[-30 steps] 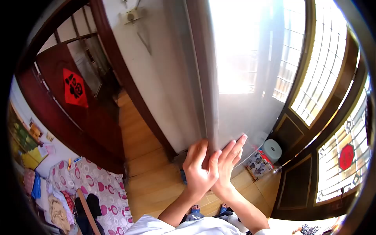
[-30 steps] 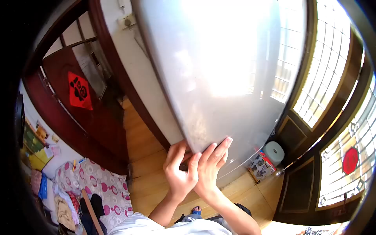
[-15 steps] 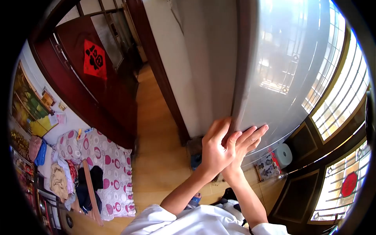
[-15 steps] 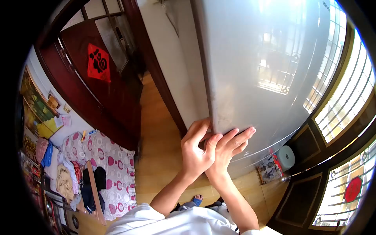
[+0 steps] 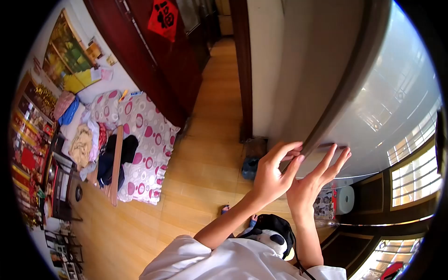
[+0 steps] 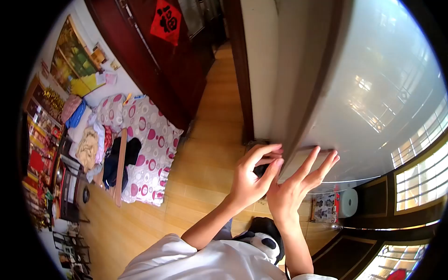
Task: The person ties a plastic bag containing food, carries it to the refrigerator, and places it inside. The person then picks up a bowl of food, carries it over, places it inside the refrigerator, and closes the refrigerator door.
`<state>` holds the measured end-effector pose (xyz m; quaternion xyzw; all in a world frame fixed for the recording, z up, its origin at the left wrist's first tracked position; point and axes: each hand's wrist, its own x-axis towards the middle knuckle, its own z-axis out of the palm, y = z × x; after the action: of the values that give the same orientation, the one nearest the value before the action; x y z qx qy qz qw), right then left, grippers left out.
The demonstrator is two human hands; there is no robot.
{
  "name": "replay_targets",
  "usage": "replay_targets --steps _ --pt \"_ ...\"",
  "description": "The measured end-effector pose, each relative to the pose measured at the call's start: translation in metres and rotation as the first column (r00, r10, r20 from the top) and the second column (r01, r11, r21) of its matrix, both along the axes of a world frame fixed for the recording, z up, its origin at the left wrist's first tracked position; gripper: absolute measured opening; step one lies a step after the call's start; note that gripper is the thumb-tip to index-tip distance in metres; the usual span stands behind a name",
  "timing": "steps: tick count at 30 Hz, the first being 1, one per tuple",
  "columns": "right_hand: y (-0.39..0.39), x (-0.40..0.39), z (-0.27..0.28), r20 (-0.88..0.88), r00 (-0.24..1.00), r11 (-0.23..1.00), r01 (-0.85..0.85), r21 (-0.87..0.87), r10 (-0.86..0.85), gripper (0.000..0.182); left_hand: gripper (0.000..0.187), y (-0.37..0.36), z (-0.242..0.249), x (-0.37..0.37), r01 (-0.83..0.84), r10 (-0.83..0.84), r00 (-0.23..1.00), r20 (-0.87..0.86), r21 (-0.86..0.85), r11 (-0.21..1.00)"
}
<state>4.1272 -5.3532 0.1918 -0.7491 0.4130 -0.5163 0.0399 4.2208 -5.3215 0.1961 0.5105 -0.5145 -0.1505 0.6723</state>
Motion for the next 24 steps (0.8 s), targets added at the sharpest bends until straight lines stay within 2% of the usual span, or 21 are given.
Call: replay_targets --steps 2,3,5,7,9,10,11,13,14,16,18,19,21,22,24 --pt "0.014 -0.005 -0.003 -0.076 0.993 0.996 -0.093 0.014 0.093 0.083 0.025 0.024 -0.012 0.010 -0.040 0.042 0.998 -0.043 0.050 0.998" --pt "0.022 -0.006 -0.009 -0.033 0.990 0.991 -0.134 0.002 0.134 0.078 0.023 0.040 -0.017 0.017 -0.078 0.083 0.996 -0.045 0.091 0.993" --pt "0.033 -0.014 -0.028 -0.101 0.975 0.980 -0.199 -0.008 0.197 0.073 0.024 0.077 -0.034 0.038 -0.097 0.113 0.993 -0.046 0.256 0.962" --pt "0.045 -0.019 -0.053 -0.157 0.942 0.955 -0.295 0.032 0.297 0.056 0.032 0.123 -0.058 0.062 -0.137 0.142 0.990 0.022 0.449 0.883" --pt "0.063 -0.018 -0.073 -0.190 0.860 0.868 -0.418 0.270 0.473 0.046 0.037 0.182 -0.084 0.083 -0.331 0.156 0.936 0.315 0.639 0.695" --pt "0.071 -0.017 -0.086 -0.196 0.820 0.820 -0.455 0.347 0.538 0.041 0.038 0.214 -0.103 0.091 -0.387 0.119 0.911 0.396 0.717 0.580" --pt "0.078 -0.013 -0.101 -0.200 0.777 0.769 -0.484 0.418 0.597 0.037 0.038 0.248 -0.124 0.098 -0.441 0.067 0.883 0.464 0.774 0.454" --pt "0.097 0.005 -0.126 -0.080 0.723 0.630 -0.537 0.561 0.687 0.030 0.038 0.320 -0.164 0.103 -0.554 0.006 0.826 0.564 0.810 0.193" --pt "0.112 0.017 -0.135 -0.093 0.701 0.613 -0.542 0.575 0.707 0.029 0.039 0.359 -0.187 0.102 -0.571 0.067 0.820 0.568 0.804 0.166" --pt "0.150 0.049 -0.142 -0.103 0.653 0.572 -0.563 0.596 0.750 0.028 0.039 0.431 -0.203 0.097 -0.586 0.149 0.808 0.570 0.803 0.111" --pt "0.192 0.087 -0.141 -0.106 0.542 0.488 -0.633 0.601 0.833 0.028 0.041 0.493 -0.204 0.094 -0.462 0.250 0.857 0.451 0.887 -0.014" --pt "0.213 0.108 -0.141 -0.106 0.517 0.469 -0.649 0.599 0.850 0.028 0.041 0.522 -0.212 0.092 -0.463 0.277 0.848 0.452 0.886 -0.028" --pt "0.258 0.146 -0.135 -0.172 0.326 0.358 -0.688 0.632 0.930 0.027 0.041 0.579 -0.232 0.085 -0.463 0.286 0.812 0.508 0.860 -0.215" --pt "0.280 0.161 -0.136 -0.209 0.275 0.344 -0.681 0.647 0.938 0.027 0.041 0.603 -0.230 0.083 -0.452 0.288 0.805 0.519 0.851 -0.268" --pt "0.321 0.190 -0.132 -0.223 0.190 0.292 -0.677 0.675 0.956 0.027 0.042 0.645 -0.228 0.083 -0.358 0.368 0.812 0.454 0.884 -0.302"
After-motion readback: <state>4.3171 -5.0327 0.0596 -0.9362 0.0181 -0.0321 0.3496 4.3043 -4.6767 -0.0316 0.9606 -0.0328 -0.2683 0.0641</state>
